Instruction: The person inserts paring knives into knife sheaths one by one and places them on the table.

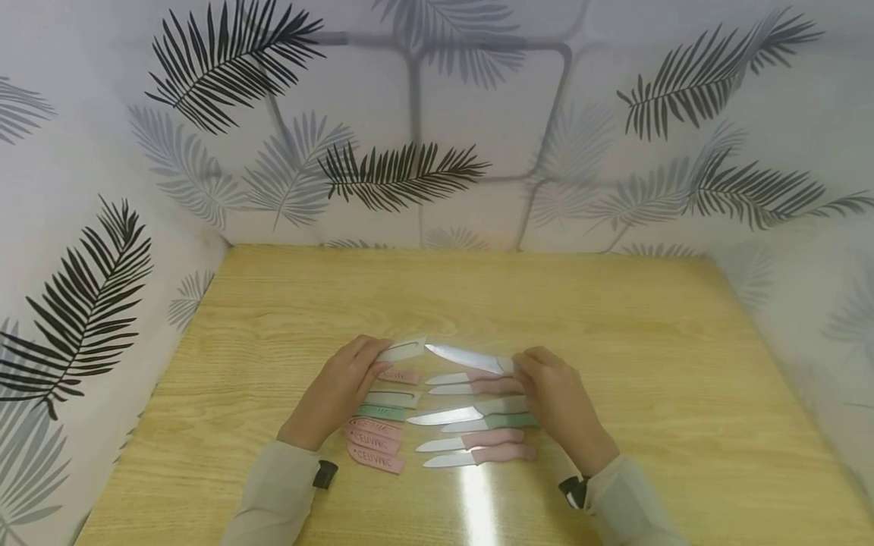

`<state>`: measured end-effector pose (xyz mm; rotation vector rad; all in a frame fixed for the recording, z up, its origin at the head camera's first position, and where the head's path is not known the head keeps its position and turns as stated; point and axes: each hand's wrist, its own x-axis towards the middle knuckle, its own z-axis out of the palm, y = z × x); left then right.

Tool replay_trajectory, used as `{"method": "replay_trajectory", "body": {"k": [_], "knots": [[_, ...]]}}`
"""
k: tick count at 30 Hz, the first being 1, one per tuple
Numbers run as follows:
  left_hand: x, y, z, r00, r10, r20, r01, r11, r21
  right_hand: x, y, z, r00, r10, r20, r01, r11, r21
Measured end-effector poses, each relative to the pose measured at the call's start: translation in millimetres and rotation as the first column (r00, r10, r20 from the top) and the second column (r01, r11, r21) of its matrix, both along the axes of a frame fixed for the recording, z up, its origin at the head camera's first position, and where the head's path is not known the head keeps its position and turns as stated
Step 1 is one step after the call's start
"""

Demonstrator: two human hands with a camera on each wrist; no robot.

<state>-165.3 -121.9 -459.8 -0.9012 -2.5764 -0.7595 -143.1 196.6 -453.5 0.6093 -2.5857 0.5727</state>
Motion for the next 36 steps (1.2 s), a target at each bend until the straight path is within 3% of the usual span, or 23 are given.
{"method": "replay_trajectory", "body": {"k": [11,29,36], "knots": [[0.5,-2.2,0.6,1.0,0.006,-0.003,-0.006,0.999,-0.043,-0.6,-0.6,3.7,0.997,-0.027,-0.071,0.036,0.991,0.132],[-0.7,-1.6,0.0,1.0,0.007,0.001,-0.007,1.0,-0.01,-0.5,-0.9,2.0,0.991,-0.01,-0.133,0.024,0.994,0.106],[0.2,-2.4,-1.4,0.999,-0.006,-0.049,0.005,1.0,-0.027,0.6,-3.0,3.9,0.993,0.021,-0.12,-0.004,0.991,0.136]]}}
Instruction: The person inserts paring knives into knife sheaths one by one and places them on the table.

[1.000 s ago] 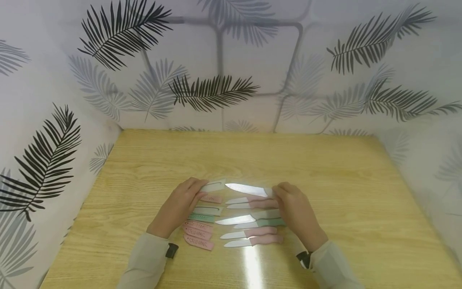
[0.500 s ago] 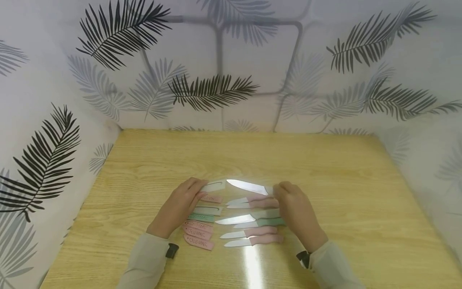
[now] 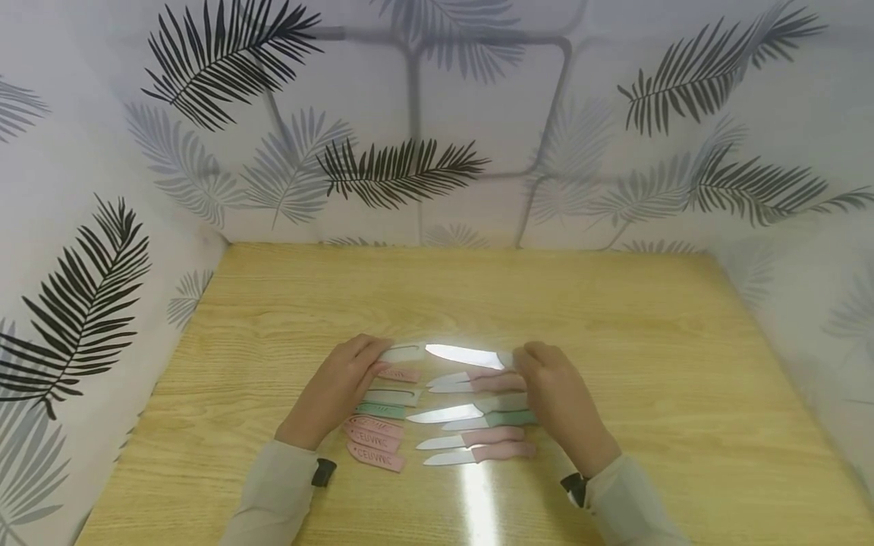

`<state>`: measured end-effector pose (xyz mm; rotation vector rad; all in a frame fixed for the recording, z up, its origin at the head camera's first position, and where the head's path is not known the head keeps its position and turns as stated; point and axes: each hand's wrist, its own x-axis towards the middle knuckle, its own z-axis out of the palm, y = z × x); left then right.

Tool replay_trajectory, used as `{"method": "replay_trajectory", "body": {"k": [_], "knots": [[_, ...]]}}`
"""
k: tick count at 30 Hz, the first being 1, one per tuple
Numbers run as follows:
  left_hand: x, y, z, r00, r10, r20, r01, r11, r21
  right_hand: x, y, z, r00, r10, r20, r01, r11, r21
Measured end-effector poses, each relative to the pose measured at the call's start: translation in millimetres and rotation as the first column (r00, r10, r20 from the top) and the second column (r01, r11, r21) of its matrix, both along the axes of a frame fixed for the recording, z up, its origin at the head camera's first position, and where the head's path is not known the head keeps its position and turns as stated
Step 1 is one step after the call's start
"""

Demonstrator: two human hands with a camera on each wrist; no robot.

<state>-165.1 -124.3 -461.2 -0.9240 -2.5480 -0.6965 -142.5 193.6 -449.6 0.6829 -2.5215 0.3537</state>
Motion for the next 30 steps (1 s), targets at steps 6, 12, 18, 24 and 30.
{"method": "replay_trajectory", "body": {"k": [6,12,18,24,30], "knots": [[1.9,3.9,-0.9,0.999,-0.03,-0.031,0.029,0.999,-0.045,0.1,-4.0,-0.3,0.996,0.082,-0.028,-0.082,0.997,-0.003],[3.8,7.0,-0.2,0.998,-0.044,-0.048,0.041,0.997,-0.058,1.4,-7.0,0.1,0.995,0.093,-0.023,-0.093,0.996,-0.008],[4.8,10.5,1.4,0.997,-0.064,-0.053,0.061,0.996,-0.062,4.2,-9.3,0.7,0.997,0.081,0.018,-0.081,0.997,-0.006],[5.3,13.8,1.3,0.991,-0.116,-0.071,0.114,0.993,-0.037,3.4,-13.1,-1.3,0.992,0.125,-0.01,-0.125,0.992,-0.023],[4.7,17.2,0.2,0.984,-0.145,-0.106,0.139,0.988,-0.059,1.9,-13.9,-4.3,0.987,0.155,-0.032,-0.157,0.987,-0.044]]}}
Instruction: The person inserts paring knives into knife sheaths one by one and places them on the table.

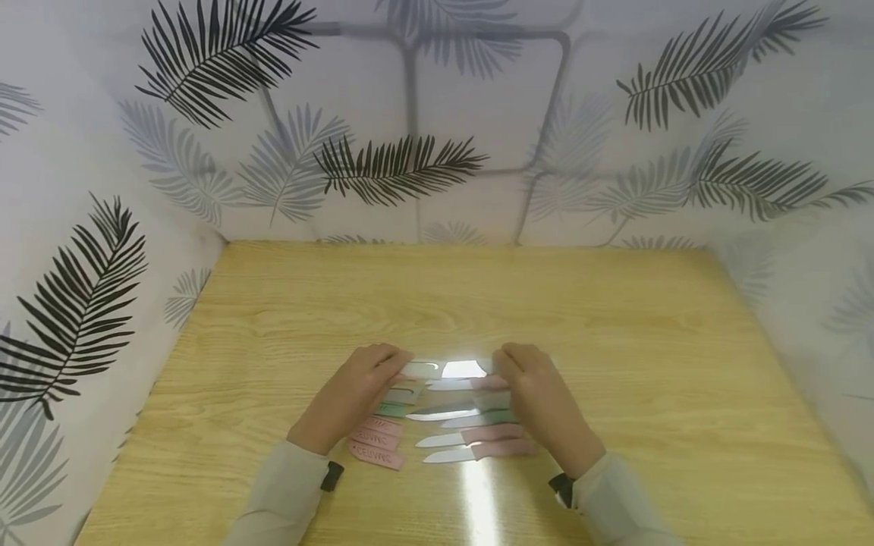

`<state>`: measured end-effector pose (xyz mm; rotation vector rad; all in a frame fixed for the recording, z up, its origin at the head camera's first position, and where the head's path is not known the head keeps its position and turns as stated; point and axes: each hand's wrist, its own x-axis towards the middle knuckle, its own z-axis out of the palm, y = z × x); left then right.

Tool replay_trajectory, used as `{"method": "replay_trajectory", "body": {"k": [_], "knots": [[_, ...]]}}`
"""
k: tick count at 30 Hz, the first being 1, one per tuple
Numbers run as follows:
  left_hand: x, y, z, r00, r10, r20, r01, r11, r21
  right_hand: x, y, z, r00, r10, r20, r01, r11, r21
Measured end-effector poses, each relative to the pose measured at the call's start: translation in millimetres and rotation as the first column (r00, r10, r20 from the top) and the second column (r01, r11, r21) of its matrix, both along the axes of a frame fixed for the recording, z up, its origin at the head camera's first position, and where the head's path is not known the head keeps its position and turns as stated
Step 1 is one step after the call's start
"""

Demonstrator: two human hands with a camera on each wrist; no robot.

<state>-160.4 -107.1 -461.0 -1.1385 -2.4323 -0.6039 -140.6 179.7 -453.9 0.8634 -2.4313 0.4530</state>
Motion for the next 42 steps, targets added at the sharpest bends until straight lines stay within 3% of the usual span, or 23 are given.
{"method": "replay_trajectory", "body": {"k": [5,22,34,42], "knots": [[0.1,5.2,0.9,0.999,0.006,-0.042,-0.007,0.999,-0.042,0.3,-0.1,2.6,1.0,0.002,-0.002,-0.002,1.0,0.005],[0.2,16.0,0.2,0.993,0.009,-0.116,-0.012,0.999,-0.031,3.2,-8.7,8.3,0.999,-0.04,0.019,0.039,0.997,0.062],[2.4,19.6,1.0,0.998,0.026,-0.054,-0.024,0.999,0.034,3.0,-20.4,12.7,0.999,-0.034,-0.013,0.035,0.997,0.07],[7.4,13.8,-3.5,1.0,0.014,-0.026,-0.014,1.0,-0.008,6.7,-19.6,6.7,0.998,0.001,0.055,-0.007,0.993,0.116]]}}
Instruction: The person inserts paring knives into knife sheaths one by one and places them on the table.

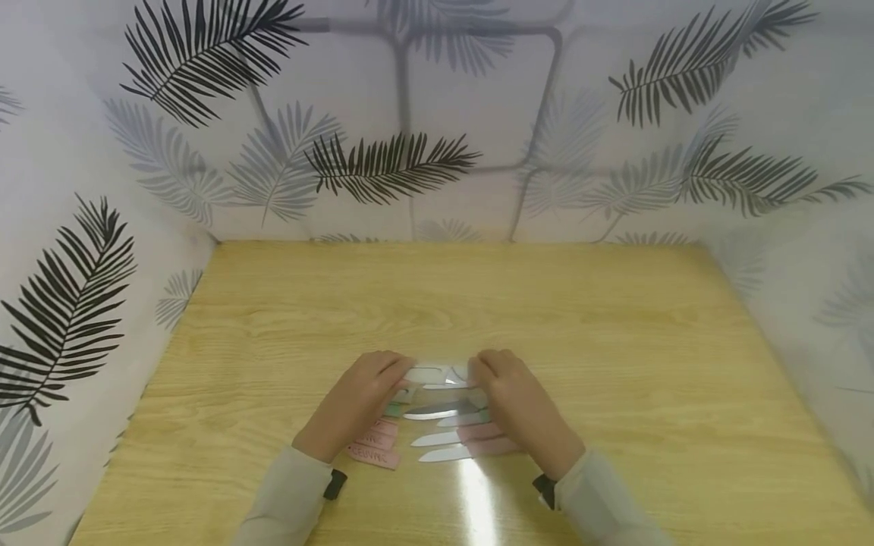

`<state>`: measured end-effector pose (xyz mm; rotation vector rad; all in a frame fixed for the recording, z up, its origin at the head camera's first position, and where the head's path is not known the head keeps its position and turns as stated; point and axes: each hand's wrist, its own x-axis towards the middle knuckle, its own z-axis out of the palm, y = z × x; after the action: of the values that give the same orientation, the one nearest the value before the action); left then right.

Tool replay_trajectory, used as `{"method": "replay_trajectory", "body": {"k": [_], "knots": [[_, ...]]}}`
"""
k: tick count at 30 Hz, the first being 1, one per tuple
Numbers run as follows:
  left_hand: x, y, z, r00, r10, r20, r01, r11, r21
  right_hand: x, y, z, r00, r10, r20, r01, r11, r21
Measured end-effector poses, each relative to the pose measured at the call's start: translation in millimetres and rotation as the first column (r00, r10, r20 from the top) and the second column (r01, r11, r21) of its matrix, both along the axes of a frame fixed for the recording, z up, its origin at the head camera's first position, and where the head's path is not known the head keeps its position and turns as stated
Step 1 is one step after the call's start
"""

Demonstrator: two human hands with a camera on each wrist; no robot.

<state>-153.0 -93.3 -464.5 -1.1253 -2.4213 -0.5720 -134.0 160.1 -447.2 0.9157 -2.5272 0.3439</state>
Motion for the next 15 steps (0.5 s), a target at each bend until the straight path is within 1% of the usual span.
{"method": "replay_trajectory", "body": {"k": [3,6,11,15], "knots": [[-0.7,-0.2,-1.7,1.0,-0.011,0.005,0.012,1.0,-0.018,1.4,0.8,0.0,1.0,0.004,0.028,-0.005,0.999,0.04],[-1.5,0.5,-2.4,0.999,-0.032,0.018,0.032,0.999,-0.005,2.1,1.7,0.3,0.999,-0.006,0.05,0.002,0.997,0.077],[-1.4,1.1,-3.4,0.998,-0.059,0.024,0.059,0.998,0.018,1.1,3.0,1.1,0.997,-0.031,0.07,0.025,0.996,0.089],[-1.6,1.9,-3.6,0.998,-0.064,0.011,0.063,0.998,0.014,-0.2,3.4,5.5,0.996,-0.041,0.077,0.032,0.993,0.112]]}}
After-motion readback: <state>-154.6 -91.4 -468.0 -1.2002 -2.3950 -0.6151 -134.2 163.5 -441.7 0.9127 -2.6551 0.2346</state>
